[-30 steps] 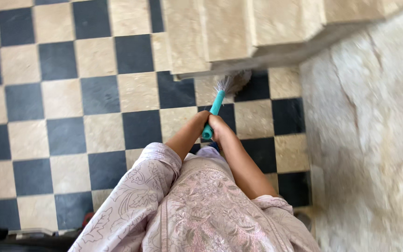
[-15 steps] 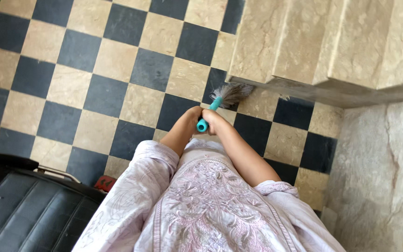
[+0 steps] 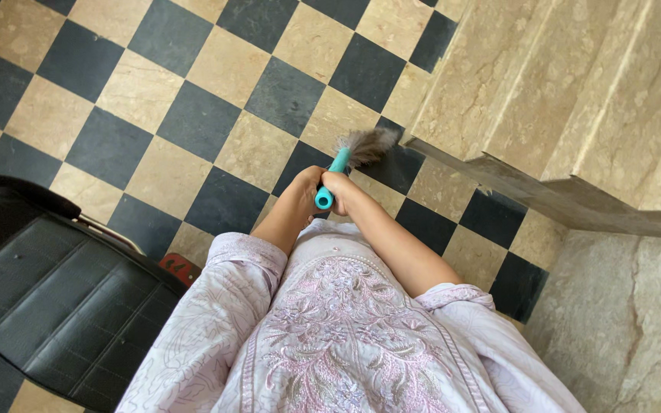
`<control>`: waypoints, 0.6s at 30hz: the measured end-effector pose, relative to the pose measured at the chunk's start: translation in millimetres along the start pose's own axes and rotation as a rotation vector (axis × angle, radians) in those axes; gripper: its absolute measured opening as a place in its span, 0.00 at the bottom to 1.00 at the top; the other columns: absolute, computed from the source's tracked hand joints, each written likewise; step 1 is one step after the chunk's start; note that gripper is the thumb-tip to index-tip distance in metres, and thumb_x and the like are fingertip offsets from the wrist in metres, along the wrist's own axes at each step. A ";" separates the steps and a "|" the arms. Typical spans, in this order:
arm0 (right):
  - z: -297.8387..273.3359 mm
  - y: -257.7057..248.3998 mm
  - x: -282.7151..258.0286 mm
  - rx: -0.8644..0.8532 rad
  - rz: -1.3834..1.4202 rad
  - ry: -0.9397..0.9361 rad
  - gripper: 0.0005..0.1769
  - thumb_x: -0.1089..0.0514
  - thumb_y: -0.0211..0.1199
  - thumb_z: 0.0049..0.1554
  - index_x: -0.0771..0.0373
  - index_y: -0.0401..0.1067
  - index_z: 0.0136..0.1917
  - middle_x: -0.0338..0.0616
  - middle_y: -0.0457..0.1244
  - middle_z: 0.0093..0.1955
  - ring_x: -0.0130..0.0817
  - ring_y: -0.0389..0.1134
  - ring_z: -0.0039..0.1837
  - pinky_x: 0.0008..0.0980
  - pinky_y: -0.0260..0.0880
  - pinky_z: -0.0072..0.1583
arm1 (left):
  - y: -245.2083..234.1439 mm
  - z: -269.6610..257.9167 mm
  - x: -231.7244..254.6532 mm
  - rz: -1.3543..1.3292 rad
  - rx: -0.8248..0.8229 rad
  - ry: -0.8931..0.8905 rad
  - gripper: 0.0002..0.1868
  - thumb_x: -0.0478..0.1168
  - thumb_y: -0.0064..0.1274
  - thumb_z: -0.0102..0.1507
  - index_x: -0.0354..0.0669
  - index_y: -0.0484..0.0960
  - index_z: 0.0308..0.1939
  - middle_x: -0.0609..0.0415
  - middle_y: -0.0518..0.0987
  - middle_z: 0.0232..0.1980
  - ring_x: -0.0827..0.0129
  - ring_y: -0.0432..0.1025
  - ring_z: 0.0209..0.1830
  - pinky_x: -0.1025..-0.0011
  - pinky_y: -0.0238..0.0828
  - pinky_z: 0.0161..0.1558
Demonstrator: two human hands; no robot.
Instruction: The person sweeps a checkered floor using a long-handled duster, moving around a motorcycle and near a set of stairs.
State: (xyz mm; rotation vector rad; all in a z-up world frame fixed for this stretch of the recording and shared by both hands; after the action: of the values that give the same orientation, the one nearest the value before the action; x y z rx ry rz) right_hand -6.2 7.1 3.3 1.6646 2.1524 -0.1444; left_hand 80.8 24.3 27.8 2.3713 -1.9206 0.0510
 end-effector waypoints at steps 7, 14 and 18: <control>9.8 11.4 -14.1 -0.096 -0.079 -0.076 0.16 0.57 0.50 0.61 0.64 0.66 0.60 0.48 0.68 0.48 0.35 0.72 0.42 0.39 0.75 0.41 | -12.7 21.6 9.9 -0.576 0.091 0.208 0.22 0.44 0.53 0.61 0.29 0.79 0.52 0.41 0.83 0.46 0.53 0.80 0.39 0.47 0.79 0.45; -1.2 -0.3 -27.0 -0.102 -0.061 -0.323 0.19 0.60 0.50 0.60 0.56 0.65 0.64 0.47 0.65 0.48 0.35 0.69 0.43 0.37 0.72 0.39 | -4.6 -5.9 20.4 -0.592 0.313 0.375 0.21 0.39 0.64 0.52 0.28 0.85 0.45 0.41 0.84 0.47 0.55 0.80 0.42 0.51 0.78 0.43; -3.2 -15.6 -28.6 -0.029 -0.040 -0.433 0.19 0.63 0.53 0.61 0.58 0.67 0.66 0.48 0.66 0.50 0.33 0.71 0.45 0.33 0.74 0.41 | 6.8 -9.4 28.4 -0.591 0.220 0.329 0.21 0.39 0.65 0.52 0.28 0.83 0.46 0.42 0.83 0.46 0.54 0.80 0.39 0.46 0.78 0.40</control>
State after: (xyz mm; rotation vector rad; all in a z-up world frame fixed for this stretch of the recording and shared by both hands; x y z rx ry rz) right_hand -16.1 -22.0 14.5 1.4177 1.8496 -0.4407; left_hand 80.4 -3.9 39.8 2.7523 -1.0739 0.5899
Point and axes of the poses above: each hand's wrist, its own z-axis towards the middle knuckle, its own y-axis out of the palm, x = y × z, the point moved 2 cm from there along z, towards the middle knuckle
